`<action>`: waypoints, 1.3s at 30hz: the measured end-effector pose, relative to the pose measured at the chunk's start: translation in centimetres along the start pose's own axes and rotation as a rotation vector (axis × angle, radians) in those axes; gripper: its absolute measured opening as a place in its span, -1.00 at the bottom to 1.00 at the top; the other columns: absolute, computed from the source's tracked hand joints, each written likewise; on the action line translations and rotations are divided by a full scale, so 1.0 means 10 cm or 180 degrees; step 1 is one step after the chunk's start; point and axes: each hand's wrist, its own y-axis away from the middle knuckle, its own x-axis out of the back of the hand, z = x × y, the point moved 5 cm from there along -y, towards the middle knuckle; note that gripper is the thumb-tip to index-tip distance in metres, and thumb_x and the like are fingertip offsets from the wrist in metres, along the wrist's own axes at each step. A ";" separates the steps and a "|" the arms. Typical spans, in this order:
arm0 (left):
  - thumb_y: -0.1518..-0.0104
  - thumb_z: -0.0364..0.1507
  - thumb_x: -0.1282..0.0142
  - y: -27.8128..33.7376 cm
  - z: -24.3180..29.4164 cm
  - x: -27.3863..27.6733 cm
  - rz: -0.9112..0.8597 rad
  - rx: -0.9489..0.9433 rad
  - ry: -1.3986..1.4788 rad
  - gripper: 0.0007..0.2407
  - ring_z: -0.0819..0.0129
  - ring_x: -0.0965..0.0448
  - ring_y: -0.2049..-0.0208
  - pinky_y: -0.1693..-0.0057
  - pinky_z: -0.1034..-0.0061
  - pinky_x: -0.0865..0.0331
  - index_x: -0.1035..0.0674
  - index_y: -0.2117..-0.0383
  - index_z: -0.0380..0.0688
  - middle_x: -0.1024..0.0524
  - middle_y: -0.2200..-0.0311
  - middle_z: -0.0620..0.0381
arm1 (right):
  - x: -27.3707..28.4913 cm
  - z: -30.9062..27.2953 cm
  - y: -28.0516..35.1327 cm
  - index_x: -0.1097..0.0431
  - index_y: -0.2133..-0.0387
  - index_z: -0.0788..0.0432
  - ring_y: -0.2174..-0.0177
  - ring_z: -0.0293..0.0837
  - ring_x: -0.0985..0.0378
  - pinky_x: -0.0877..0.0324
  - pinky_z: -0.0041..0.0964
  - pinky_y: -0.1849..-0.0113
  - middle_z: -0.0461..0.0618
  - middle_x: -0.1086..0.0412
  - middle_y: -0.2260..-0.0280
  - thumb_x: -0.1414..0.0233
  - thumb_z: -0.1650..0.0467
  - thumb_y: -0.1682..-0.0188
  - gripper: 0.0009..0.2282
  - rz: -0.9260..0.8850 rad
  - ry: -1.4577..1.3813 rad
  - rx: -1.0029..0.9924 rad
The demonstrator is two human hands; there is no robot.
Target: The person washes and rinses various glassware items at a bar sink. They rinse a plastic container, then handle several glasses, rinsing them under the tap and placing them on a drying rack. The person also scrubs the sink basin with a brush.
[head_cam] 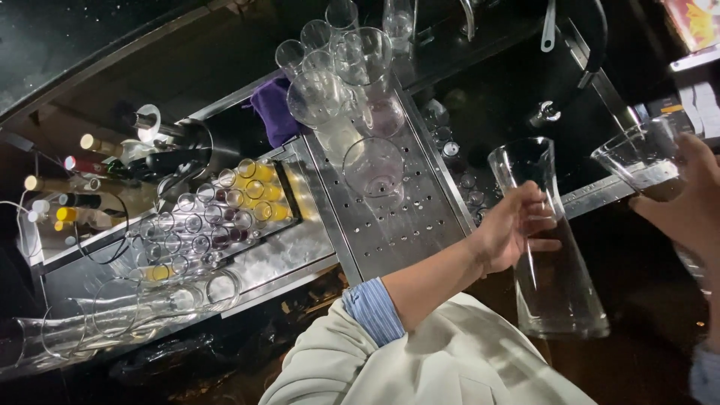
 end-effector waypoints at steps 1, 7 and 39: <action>-0.25 0.02 -0.08 0.04 0.04 -0.02 -0.0259 -0.0329 -0.0261 -0.61 0.20 -0.46 0.15 0.00 0.11 -0.49 -0.46 0.19 -0.06 -0.40 0.16 0.08 | 0.10 -0.15 0.08 -0.10 -0.40 0.43 0.05 0.40 -0.39 -0.39 0.22 0.17 0.51 -0.28 -0.12 -0.35 0.55 0.28 -0.12 0.0106 -0.0476 0.0071; 0.09 -0.19 -0.26 0.75 0.41 -0.32 -0.0258 -0.1398 -0.2305 -0.40 0.27 -0.49 0.05 -0.08 0.32 -0.53 -0.34 -0.13 -0.07 -0.41 0.08 0.07 | -0.03 -0.34 0.48 0.14 -0.43 0.38 0.11 0.46 -0.40 -0.38 0.21 0.33 0.58 -0.23 -0.02 -0.24 0.55 -0.01 -0.22 0.0686 -0.1997 0.0236; 0.29 -0.24 -0.58 2.02 1.05 1.48 0.1926 -0.5287 -0.4147 -0.29 -0.04 -0.66 0.08 -0.21 0.10 -0.38 -0.43 -0.03 -0.27 -0.64 0.18 -0.08 | -1.71 -2.47 0.70 -0.02 -0.26 0.12 0.15 0.08 -0.50 -0.34 0.06 -0.07 0.15 -0.37 0.14 -0.26 -0.01 0.18 -0.16 0.2148 -0.2504 0.2713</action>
